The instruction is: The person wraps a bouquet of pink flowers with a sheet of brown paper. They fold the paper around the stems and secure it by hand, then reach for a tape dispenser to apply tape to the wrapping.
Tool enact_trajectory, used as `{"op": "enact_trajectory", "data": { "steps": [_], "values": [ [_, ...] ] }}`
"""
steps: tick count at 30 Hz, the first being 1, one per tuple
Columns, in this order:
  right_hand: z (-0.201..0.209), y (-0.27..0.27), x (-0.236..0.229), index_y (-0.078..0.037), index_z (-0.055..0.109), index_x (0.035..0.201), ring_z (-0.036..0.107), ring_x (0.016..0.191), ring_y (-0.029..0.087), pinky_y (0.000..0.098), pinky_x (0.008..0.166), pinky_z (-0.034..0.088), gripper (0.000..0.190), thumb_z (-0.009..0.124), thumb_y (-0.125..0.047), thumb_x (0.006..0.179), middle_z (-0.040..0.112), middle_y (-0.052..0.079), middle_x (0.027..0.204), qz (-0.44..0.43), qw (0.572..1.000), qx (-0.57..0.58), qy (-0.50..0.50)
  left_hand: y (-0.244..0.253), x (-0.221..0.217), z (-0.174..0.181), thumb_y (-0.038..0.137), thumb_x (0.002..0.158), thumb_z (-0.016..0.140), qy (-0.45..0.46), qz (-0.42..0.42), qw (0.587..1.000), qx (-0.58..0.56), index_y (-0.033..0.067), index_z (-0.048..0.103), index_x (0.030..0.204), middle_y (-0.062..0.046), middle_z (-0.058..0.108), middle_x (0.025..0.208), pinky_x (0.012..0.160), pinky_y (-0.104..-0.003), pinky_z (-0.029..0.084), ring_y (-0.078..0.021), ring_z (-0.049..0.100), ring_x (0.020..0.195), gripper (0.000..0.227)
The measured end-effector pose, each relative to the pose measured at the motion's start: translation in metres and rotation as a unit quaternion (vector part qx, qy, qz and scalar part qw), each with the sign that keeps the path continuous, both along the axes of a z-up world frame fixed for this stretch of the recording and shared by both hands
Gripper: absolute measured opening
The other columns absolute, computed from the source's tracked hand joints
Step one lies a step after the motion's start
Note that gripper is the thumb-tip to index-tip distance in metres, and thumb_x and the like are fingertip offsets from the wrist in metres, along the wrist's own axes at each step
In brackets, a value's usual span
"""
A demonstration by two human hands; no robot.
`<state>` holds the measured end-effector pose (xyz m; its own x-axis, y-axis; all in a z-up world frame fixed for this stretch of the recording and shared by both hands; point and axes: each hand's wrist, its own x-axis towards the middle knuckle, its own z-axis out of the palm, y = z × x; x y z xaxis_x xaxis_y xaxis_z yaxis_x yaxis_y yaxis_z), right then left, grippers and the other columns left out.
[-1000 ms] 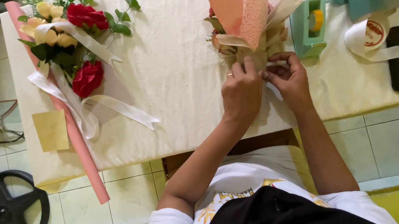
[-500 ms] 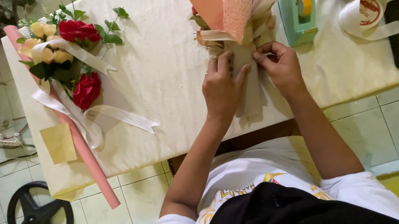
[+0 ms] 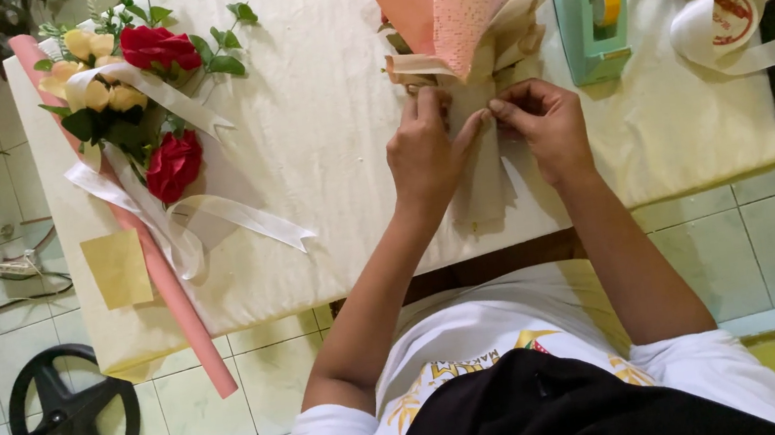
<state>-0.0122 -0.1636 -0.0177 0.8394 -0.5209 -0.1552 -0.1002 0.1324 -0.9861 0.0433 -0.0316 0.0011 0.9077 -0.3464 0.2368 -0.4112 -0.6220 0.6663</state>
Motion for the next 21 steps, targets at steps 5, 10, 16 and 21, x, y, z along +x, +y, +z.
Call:
{"op": "enact_trajectory", "data": {
  "steps": [5,10,16,21],
  "values": [
    [-0.010,0.002,0.007,-0.003,0.065,0.085,0.065,0.064,0.012,0.0236,0.059,0.057,0.016,0.077,-0.009,0.076,0.062,0.007,0.068,-0.001,0.998,0.053,0.023,0.002,0.008,0.018,0.047,0.070,0.072,0.020,-0.001,0.997,0.080,0.0126,0.048,0.094,-0.010,0.056,0.077,0.063,-0.043,0.055,-0.0332,0.066,0.068,0.048],
    [-0.002,0.007,0.008,-0.001,0.065,0.084,0.065,0.063,0.012,0.0258,0.059,0.058,0.012,0.073,-0.006,0.078,0.063,0.008,0.069,-0.011,0.996,0.079,0.029,0.000,0.004,0.025,0.044,0.069,0.074,0.019,0.019,0.991,0.133,0.0111,0.046,0.094,-0.012,0.054,0.076,0.061,-0.042,0.055,-0.0346,0.066,0.067,0.050],
    [-0.021,0.000,0.007,0.000,0.066,0.087,0.067,0.068,0.018,0.0305,0.063,0.059,0.011,0.071,-0.005,0.078,0.065,0.012,0.074,-0.008,0.992,0.124,0.030,-0.012,-0.009,-0.006,0.046,0.067,0.073,-0.068,0.069,0.984,0.150,0.0094,0.048,0.097,-0.008,0.050,0.079,0.060,-0.041,0.055,-0.0318,0.065,0.068,0.053],
    [-0.017,0.000,-0.003,-0.001,0.065,0.093,0.066,0.075,0.016,0.0308,0.071,0.057,0.011,0.066,-0.007,0.083,0.064,0.011,0.080,0.001,0.994,0.112,0.020,-0.024,-0.016,-0.022,0.045,0.057,0.076,-0.176,0.154,0.959,0.159,0.0121,0.043,0.106,-0.005,0.049,0.075,0.078,-0.041,0.050,-0.0260,0.064,0.069,0.067]
  ]
}}
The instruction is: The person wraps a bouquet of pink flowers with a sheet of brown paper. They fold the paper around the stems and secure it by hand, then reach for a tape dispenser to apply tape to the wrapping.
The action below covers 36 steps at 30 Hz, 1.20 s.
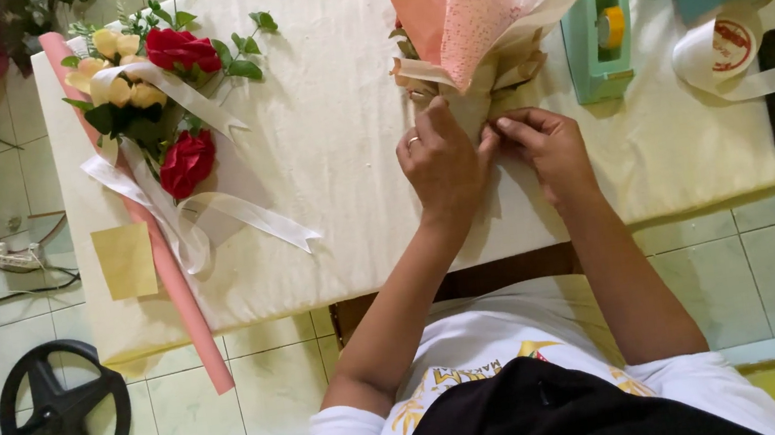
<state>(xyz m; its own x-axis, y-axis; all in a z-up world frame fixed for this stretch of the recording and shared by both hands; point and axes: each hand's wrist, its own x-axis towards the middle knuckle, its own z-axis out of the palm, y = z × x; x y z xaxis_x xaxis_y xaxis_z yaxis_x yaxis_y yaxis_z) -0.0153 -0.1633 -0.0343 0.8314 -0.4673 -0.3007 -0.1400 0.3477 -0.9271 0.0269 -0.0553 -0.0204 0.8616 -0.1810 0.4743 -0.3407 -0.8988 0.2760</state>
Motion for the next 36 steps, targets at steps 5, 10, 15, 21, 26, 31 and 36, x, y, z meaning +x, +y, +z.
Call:
{"op": "enact_trajectory", "data": {
  "steps": [5,10,15,21,26,31,36],
  "values": [
    [0.026,0.000,-0.014,-0.002,0.064,0.097,0.065,0.078,0.016,0.0283,0.073,0.056,0.012,0.063,-0.009,0.088,0.064,0.010,0.083,-0.003,0.998,-0.061,-0.005,-0.012,-0.001,0.009,0.043,0.049,0.081,-0.043,0.004,0.996,0.073,0.0096,0.044,0.103,-0.006,0.049,0.073,0.085,-0.045,0.048,-0.0248,0.062,0.070,0.074],
    [0.003,0.004,-0.014,0.001,0.063,0.098,0.063,0.081,0.018,0.0344,0.077,0.054,0.013,0.061,-0.009,0.089,0.064,0.014,0.086,0.026,0.996,-0.079,-0.020,-0.015,0.007,0.014,0.034,0.052,0.082,-0.009,0.008,0.994,0.112,0.0066,0.043,0.106,-0.007,0.051,0.074,0.076,-0.041,0.049,-0.0255,0.062,0.066,0.073],
    [0.047,0.017,-0.021,-0.003,0.063,0.100,0.064,0.093,0.021,0.0369,0.084,0.052,0.016,0.056,-0.015,0.092,0.065,0.012,0.092,0.043,0.994,-0.075,-0.060,0.025,0.027,0.072,0.035,0.064,0.066,0.326,-0.063,0.932,-0.143,0.0110,0.034,0.107,-0.017,0.063,0.081,0.075,-0.052,0.045,-0.0429,0.065,0.074,0.058],
    [0.070,-0.001,-0.031,-0.007,0.058,0.096,0.067,0.085,0.014,0.0216,0.074,0.055,0.008,0.055,-0.015,0.094,0.065,0.006,0.089,-0.066,0.987,-0.127,-0.078,0.069,0.046,0.059,0.032,0.061,0.079,0.450,-0.081,0.763,-0.456,0.0142,0.034,0.105,0.000,0.064,0.074,0.073,-0.028,0.042,-0.0121,0.061,0.067,0.065],
    [0.061,-0.033,-0.031,-0.011,0.059,0.092,0.067,0.078,0.009,0.0190,0.070,0.055,0.005,0.058,-0.016,0.093,0.065,0.001,0.083,-0.155,0.974,-0.157,-0.054,0.070,0.019,0.092,0.025,0.066,0.072,0.349,-0.100,0.784,-0.503,0.0116,0.030,0.099,-0.003,0.064,0.078,0.068,-0.029,0.045,-0.0132,0.060,0.070,0.055],
    [0.033,-0.062,-0.028,-0.013,0.060,0.087,0.066,0.072,0.003,0.0155,0.059,0.053,0.003,0.061,-0.015,0.090,0.067,-0.002,0.077,-0.260,0.948,-0.181,-0.011,0.068,0.015,0.082,0.013,0.059,0.077,-0.224,-0.170,0.937,-0.206,0.0056,0.038,0.094,-0.004,0.060,0.093,0.079,-0.035,0.051,-0.0185,0.057,0.070,0.053],
    [0.020,-0.059,-0.052,-0.011,0.059,0.089,0.061,0.071,0.006,0.0176,0.060,0.050,0.004,0.063,-0.012,0.089,0.063,0.000,0.078,-0.273,0.928,-0.251,-0.039,0.075,0.007,0.094,0.015,0.088,0.048,-0.507,-0.232,0.829,-0.048,0.0191,0.035,0.088,0.002,0.067,0.100,0.079,-0.027,0.049,-0.0111,0.065,0.086,0.014]
  ]
}}
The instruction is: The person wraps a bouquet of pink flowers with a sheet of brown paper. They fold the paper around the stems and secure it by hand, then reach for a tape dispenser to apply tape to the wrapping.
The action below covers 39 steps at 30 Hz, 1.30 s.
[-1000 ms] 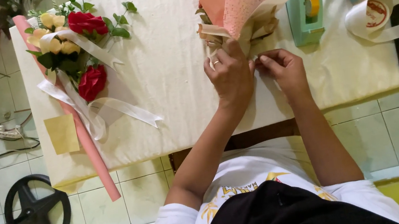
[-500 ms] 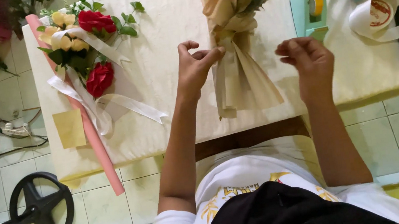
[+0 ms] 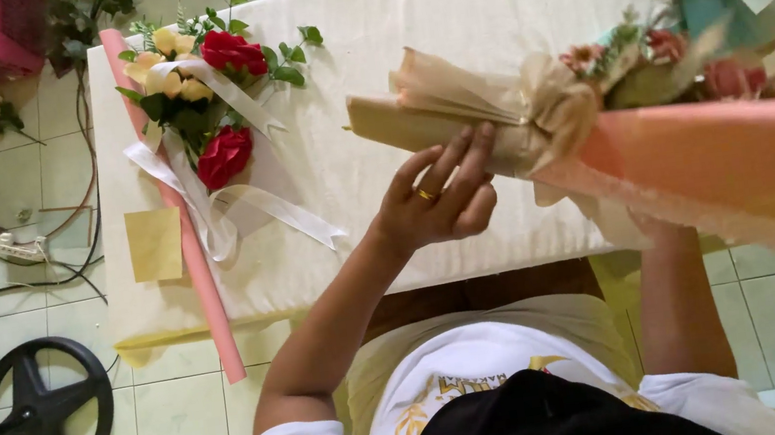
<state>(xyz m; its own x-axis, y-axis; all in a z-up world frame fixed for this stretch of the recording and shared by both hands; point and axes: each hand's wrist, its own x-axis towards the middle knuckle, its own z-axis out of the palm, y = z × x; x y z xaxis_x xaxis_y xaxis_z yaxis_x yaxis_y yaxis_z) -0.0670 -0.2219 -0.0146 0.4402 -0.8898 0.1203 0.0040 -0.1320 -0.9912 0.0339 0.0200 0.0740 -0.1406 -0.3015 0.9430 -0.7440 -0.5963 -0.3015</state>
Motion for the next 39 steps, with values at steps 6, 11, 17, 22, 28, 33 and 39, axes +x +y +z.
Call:
{"op": "enact_trajectory", "data": {
  "steps": [6,11,17,22,28,33,39],
  "values": [
    [-0.010,0.001,-0.014,-0.008,0.056,0.091,0.055,0.071,0.009,0.0199,0.061,0.046,0.009,0.064,-0.008,0.088,0.057,0.002,0.079,-0.020,0.996,-0.085,-0.006,0.013,0.000,0.011,0.010,0.086,0.046,-0.044,-0.017,0.998,0.042,0.0198,0.030,0.087,0.002,0.066,0.102,0.076,-0.024,0.046,-0.0091,0.061,0.089,0.019],
    [-0.018,-0.026,-0.004,-0.005,0.055,0.092,0.051,0.071,0.011,0.0216,0.062,0.043,0.012,0.066,-0.005,0.087,0.053,0.003,0.080,-0.040,0.988,-0.148,-0.007,0.014,-0.004,0.002,0.010,0.089,0.046,0.050,-0.024,0.997,0.053,0.0184,0.036,0.086,-0.002,0.066,0.102,0.074,-0.027,0.046,-0.0136,0.064,0.089,0.013],
    [-0.023,-0.052,0.029,-0.003,0.052,0.094,0.045,0.071,0.013,0.0238,0.063,0.039,0.017,0.067,-0.002,0.086,0.047,0.005,0.081,-0.062,0.972,-0.227,-0.004,0.015,-0.021,0.005,0.023,0.069,0.073,0.499,-0.088,0.862,0.006,0.0103,0.041,0.095,-0.015,0.064,0.080,0.081,-0.043,0.047,-0.0320,0.066,0.075,0.043],
    [-0.008,-0.015,0.018,0.000,0.051,0.096,0.041,0.071,0.015,0.0253,0.064,0.036,0.021,0.068,0.001,0.085,0.043,0.006,0.082,-0.073,0.955,-0.286,-0.003,0.016,-0.024,0.000,0.029,0.068,0.073,0.695,-0.064,0.716,-0.017,0.0116,0.035,0.100,-0.019,0.066,0.080,0.082,-0.049,0.047,-0.0381,0.068,0.075,0.053],
    [0.059,0.149,-0.009,-0.005,0.056,0.092,0.053,0.081,0.014,0.0269,0.077,0.045,0.012,0.067,-0.005,0.087,0.051,0.006,0.087,0.185,0.978,-0.090,-0.015,0.002,-0.048,-0.021,0.038,0.066,0.076,0.578,0.123,0.807,-0.025,0.0122,0.039,0.099,-0.012,0.061,0.068,0.072,-0.042,0.051,-0.0282,0.067,0.064,0.056],
    [0.054,0.152,0.007,-0.002,0.060,0.101,0.060,0.085,0.016,0.0288,0.075,0.050,0.019,0.064,-0.015,0.088,0.061,0.010,0.091,0.283,0.958,0.016,0.031,-0.006,-0.056,-0.038,0.040,0.057,0.080,0.527,0.235,0.817,0.028,0.0138,0.044,0.094,-0.005,0.053,0.066,0.069,-0.039,0.049,-0.0225,0.062,0.057,0.058],
    [0.031,0.132,0.020,-0.006,0.064,0.094,0.058,0.077,0.010,0.0268,0.073,0.050,0.019,0.073,-0.018,0.082,0.064,0.006,0.084,0.261,0.958,0.050,0.110,-0.004,-0.064,-0.063,0.050,0.067,0.066,0.532,0.181,0.826,0.054,0.0139,0.052,0.093,-0.003,0.047,0.074,0.068,-0.038,0.045,-0.0234,0.060,0.059,0.047]
  ]
}}
